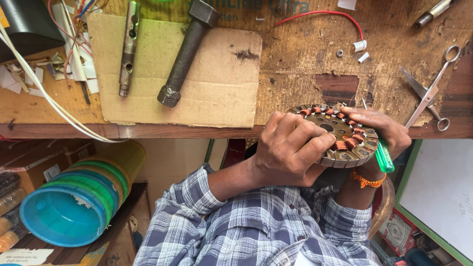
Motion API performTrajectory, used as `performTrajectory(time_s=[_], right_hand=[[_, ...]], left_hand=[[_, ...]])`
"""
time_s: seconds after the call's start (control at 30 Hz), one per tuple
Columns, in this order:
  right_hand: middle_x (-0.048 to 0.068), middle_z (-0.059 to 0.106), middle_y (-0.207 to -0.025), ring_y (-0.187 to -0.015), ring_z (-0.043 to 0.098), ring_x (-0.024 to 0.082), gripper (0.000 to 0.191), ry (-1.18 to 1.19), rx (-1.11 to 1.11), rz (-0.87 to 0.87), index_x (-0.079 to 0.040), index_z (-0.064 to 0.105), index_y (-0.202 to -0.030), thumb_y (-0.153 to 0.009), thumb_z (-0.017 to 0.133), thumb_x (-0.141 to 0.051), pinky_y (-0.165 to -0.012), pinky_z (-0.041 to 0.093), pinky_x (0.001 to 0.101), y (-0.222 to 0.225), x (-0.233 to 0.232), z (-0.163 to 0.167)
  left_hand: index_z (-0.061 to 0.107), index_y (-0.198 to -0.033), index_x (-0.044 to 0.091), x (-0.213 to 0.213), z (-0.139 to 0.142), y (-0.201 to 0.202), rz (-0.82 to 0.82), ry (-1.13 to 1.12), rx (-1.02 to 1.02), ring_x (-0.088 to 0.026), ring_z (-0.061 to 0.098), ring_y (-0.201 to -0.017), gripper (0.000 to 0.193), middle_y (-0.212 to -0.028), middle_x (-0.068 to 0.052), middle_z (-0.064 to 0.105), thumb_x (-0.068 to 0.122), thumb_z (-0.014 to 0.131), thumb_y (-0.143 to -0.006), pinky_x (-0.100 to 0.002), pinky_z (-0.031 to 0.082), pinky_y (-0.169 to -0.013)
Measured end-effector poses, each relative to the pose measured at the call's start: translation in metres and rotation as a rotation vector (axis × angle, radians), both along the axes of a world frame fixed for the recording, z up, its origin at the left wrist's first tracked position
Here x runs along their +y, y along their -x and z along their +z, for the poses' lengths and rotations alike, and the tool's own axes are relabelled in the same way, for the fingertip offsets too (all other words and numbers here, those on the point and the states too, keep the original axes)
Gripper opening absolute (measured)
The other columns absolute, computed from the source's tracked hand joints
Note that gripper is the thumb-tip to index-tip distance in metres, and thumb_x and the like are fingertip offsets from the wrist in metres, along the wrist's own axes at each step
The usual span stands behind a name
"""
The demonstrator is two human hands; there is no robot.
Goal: The person uses a screwdriver to pry and remove copper wire coils from a circular stator, then uses scissors to cut the wire. The removed coil is set aside on the workbench.
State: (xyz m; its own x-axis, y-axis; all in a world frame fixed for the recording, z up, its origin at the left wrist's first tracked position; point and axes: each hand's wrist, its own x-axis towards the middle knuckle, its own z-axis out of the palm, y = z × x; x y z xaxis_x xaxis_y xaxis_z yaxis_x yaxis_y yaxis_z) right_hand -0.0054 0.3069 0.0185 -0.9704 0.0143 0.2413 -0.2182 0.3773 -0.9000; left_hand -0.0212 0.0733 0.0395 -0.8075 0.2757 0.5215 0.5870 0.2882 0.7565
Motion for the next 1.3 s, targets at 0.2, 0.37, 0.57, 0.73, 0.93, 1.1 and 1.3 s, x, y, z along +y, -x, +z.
performTrajectory(time_s=[0.2,0.37,0.57,0.73,0.93,1.1,1.3], right_hand=[[0.011,0.063,-0.093,-0.086,0.064,0.025,0.074,0.190,0.130,-0.024,0.002,0.061,-0.111,-0.100,0.048,-0.070,-0.079,0.059,0.0291,-0.010,0.025,-0.018],[0.005,0.041,-0.084,-0.069,0.045,0.016,0.071,0.153,0.134,-0.322,-0.001,0.042,-0.101,-0.106,0.037,-0.072,-0.060,0.042,0.0257,-0.061,0.113,-0.034],[0.003,0.042,-0.080,-0.062,0.038,0.013,0.051,0.548,0.412,-0.385,-0.006,0.049,-0.095,-0.101,0.057,-0.056,-0.053,0.038,0.0271,-0.127,0.165,-0.045],[-0.003,0.052,-0.087,-0.076,0.047,0.010,0.040,0.433,0.462,-0.066,-0.013,0.058,-0.093,-0.086,0.075,-0.050,-0.060,0.055,0.0322,-0.102,0.098,-0.006],[0.008,0.063,-0.089,-0.076,0.064,0.019,0.042,0.225,0.437,0.073,-0.008,0.061,-0.098,-0.097,0.068,-0.049,-0.070,0.067,0.0381,-0.040,0.023,0.047],[0.019,0.069,-0.099,-0.088,0.072,0.032,0.030,0.124,0.250,0.183,-0.003,0.056,-0.114,-0.100,0.072,-0.025,-0.084,0.067,0.0485,-0.016,0.020,0.078],[0.028,0.065,-0.111,-0.106,0.072,0.041,0.039,0.029,0.097,0.548,-0.003,0.048,-0.123,-0.096,0.068,-0.023,-0.091,0.064,0.0545,0.000,0.050,0.089]], left_hand=[[0.064,-0.118,0.009,-0.002,-0.001,-0.001,-0.009,0.005,0.001,-0.024,0.061,-0.099,0.045,-0.107,-0.003,0.063,0.024,0.085,-0.080,-0.043,0.044,-0.085],[0.065,-0.117,0.010,-0.003,0.001,-0.002,-0.015,0.009,-0.006,-0.024,0.060,-0.100,0.045,-0.107,-0.003,0.063,0.024,0.086,-0.080,-0.043,0.045,-0.086],[0.066,-0.118,0.009,-0.004,0.004,-0.003,-0.049,0.042,-0.011,-0.024,0.059,-0.101,0.046,-0.109,-0.002,0.063,0.022,0.086,-0.078,-0.043,0.045,-0.089],[0.067,-0.117,0.008,0.000,0.008,-0.003,-0.041,0.095,0.020,-0.023,0.059,-0.097,0.043,-0.105,-0.002,0.063,0.017,0.083,-0.078,-0.042,0.044,-0.087],[0.066,-0.116,0.007,0.002,0.009,0.001,-0.034,0.107,0.011,-0.022,0.058,-0.096,0.041,-0.104,-0.003,0.061,0.018,0.082,-0.080,-0.042,0.043,-0.086],[0.066,-0.116,0.007,0.001,0.011,0.002,-0.040,0.118,0.011,-0.023,0.058,-0.096,0.042,-0.103,-0.004,0.061,0.018,0.082,-0.079,-0.042,0.044,-0.086],[0.066,-0.115,0.007,0.000,0.012,0.002,-0.033,0.129,0.014,-0.023,0.058,-0.095,0.044,-0.103,-0.003,0.062,0.018,0.082,-0.075,-0.042,0.044,-0.083]])
